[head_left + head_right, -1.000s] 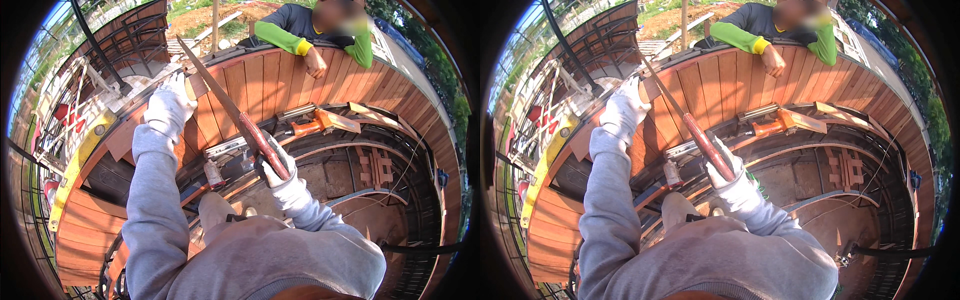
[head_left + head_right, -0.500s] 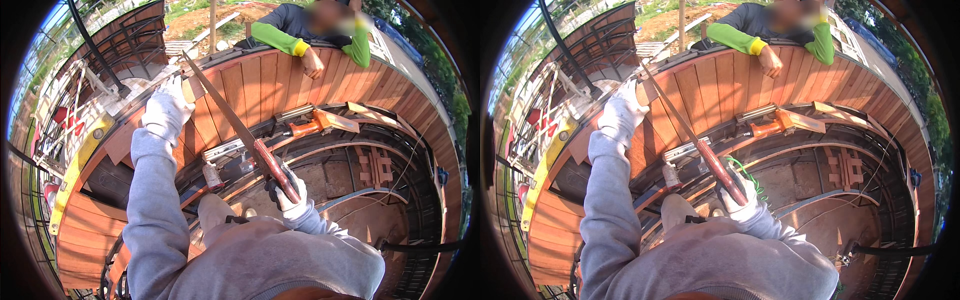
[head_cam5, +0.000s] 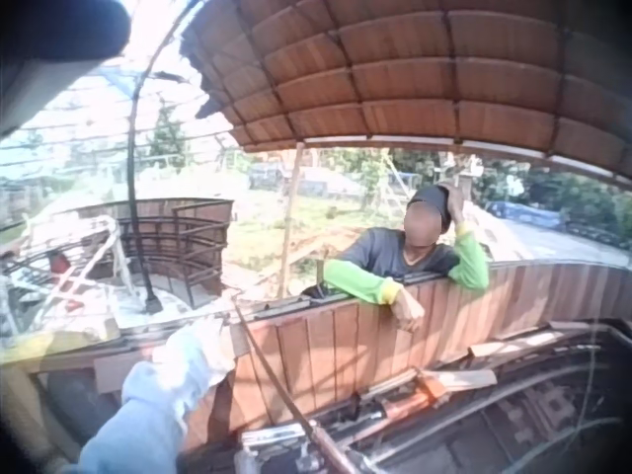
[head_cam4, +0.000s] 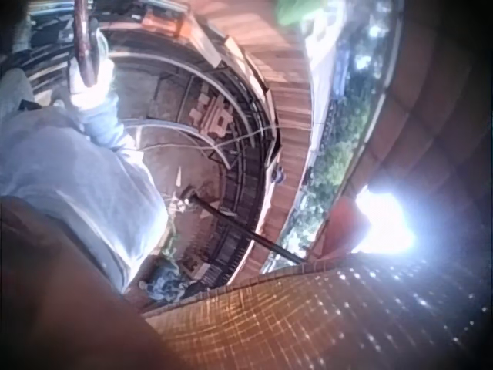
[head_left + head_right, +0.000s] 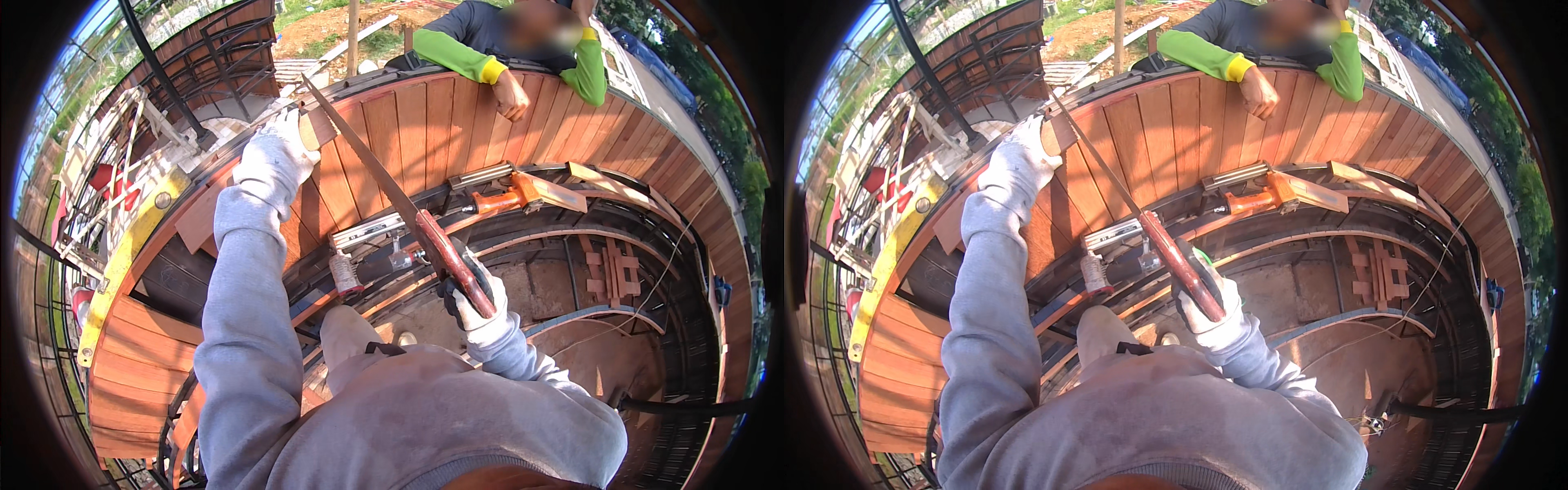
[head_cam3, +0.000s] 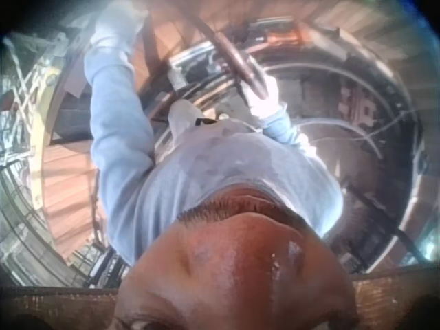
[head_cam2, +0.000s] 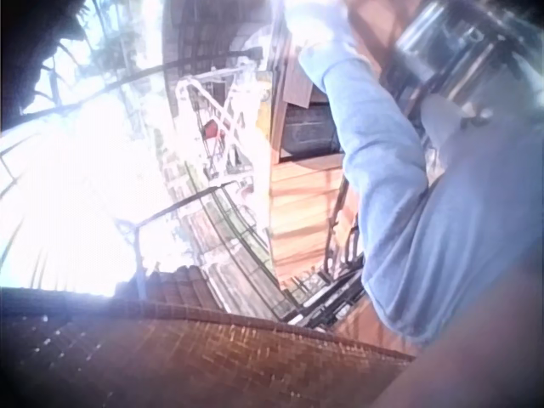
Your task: The person uses a hand saw to cut a wooden plank on a curved wooden structure. They position the plank, saw through it, and then remove the cut piece.
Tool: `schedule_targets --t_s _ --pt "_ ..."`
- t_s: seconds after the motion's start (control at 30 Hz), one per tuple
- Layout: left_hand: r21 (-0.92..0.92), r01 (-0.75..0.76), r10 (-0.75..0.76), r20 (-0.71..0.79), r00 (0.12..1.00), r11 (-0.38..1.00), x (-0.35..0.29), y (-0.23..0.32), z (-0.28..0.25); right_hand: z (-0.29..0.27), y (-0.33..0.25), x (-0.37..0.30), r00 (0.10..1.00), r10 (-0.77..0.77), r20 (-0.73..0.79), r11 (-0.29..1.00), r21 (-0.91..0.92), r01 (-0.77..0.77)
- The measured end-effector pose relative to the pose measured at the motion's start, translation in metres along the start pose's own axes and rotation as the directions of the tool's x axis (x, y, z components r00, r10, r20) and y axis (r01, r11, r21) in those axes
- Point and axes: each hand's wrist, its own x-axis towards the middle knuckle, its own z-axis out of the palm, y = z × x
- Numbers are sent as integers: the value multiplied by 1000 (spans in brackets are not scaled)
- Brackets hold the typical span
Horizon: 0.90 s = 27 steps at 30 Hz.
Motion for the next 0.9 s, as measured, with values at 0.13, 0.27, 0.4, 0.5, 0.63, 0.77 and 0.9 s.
schedule_targets --t_s 0.13,0.27,0.4,0.5,0.63,0.77,0.9 --pt "44 -38 37 18 999 998 -7 -3 -7 -5 -9 -2 993 100 56 993 56 -103" --pt "75 -51 53 -27 998 996 -9 -4 4 6 -21 -1 992 123 -5 977 177 -120" --pt "83 -47 45 33 998 995 -11 -7 1 1 -17 -3 991 129 13 981 144 -130" --pt "109 -52 44 72 996 993 -13 -3 -3 5 -24 -6 987 161 -1 977 144 -159" --pt "161 -75 66 63 996 984 -15 -3 4 7 -27 -7 985 169 -22 978 127 -165" --pt "154 -84 69 100 993 985 -15 -1 0 2 -21 -9 990 138 1 988 64 -137" --pt "174 -81 55 146 988 981 -11 6 -8 -3 -22 -7 998 53 16 999 8 -53"
